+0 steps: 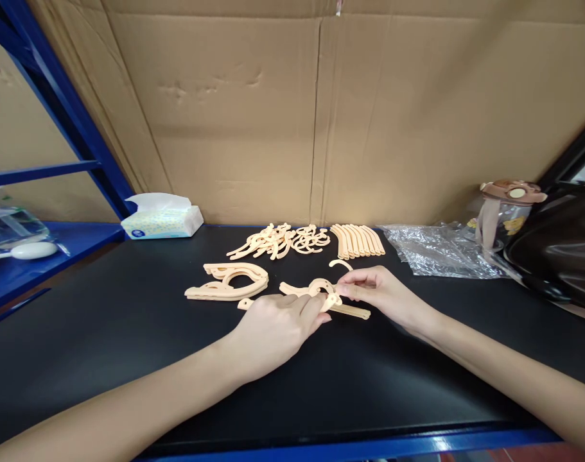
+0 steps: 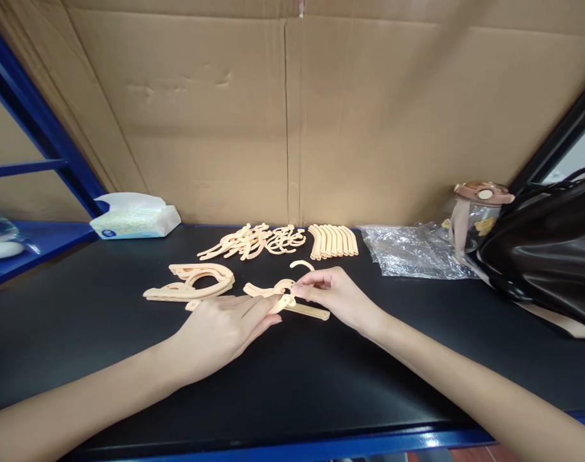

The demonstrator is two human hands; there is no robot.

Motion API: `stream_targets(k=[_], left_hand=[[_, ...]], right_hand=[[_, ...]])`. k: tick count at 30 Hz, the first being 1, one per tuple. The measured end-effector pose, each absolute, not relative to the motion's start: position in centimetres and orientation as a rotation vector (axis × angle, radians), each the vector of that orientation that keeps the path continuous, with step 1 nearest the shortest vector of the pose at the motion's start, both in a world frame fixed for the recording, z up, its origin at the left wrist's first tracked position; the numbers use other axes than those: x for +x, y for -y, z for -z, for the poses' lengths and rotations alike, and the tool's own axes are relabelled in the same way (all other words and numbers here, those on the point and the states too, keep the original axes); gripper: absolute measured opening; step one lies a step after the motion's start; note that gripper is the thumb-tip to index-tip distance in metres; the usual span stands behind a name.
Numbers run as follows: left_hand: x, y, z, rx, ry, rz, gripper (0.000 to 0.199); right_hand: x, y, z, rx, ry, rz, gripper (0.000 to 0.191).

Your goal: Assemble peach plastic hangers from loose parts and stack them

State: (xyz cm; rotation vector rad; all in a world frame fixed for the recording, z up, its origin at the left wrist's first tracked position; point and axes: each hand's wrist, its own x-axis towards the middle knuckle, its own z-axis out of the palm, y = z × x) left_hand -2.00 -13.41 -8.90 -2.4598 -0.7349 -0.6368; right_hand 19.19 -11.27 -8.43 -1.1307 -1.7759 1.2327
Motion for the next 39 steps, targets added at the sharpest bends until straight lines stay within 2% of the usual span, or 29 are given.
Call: stream_targets(k=[14,19,23,28,29,32,33,34,38,39], left_hand=[[-2.0,13.8,8.2,-2.609,0.92,0.602,0.029],[-1.9,14.0,7.9,-2.663,0.983,0.571,0.022],[-1.8,14.2,7.3,-2.864,1.277,0.517,0.018],[-2.0,13.8,6.7,-3.483,1.723,0.663,0.023],[-2.1,13.6,6.6,-3.586,1.807,0.708,0.025],[-2.4,13.0,6.2,-3.682,2.039,0.93,0.027],[-2.5,12.7,6.0,-3.665,2.098,1.03,0.027],[-2.7,12.5,5.9,-3.637,2.144,1.128,0.027],[-3.3,11.7,5.4,-3.479,2.246,1.413,0.024],[-3.4,11.6,5.4,-3.443,2.273,1.436,0.023]], right_hand=[[19.4,11.3,8.0,-1.122,1.942,-0.988,0.025],[19.4,11.4,8.0,-1.121,1.985,-0.904,0.024],[18.8,12.1,8.0,-1.104,2.056,-0.797,0.02],[18.2,13.1,7.8,-0.95,2.182,-0.823,0.016],[18.2,13.2,7.9,-0.938,2.179,-0.822,0.02],[18.5,13.2,8.1,-0.943,2.159,-0.743,0.058],[18.6,13.1,8.2,-0.95,2.173,-0.691,0.063],[18.7,13.0,8.3,-0.957,2.202,-0.63,0.06],[18.9,12.5,8.5,-1.012,2.392,-0.364,0.012],[18.9,12.4,8.6,-1.029,2.43,-0.318,0.011]])
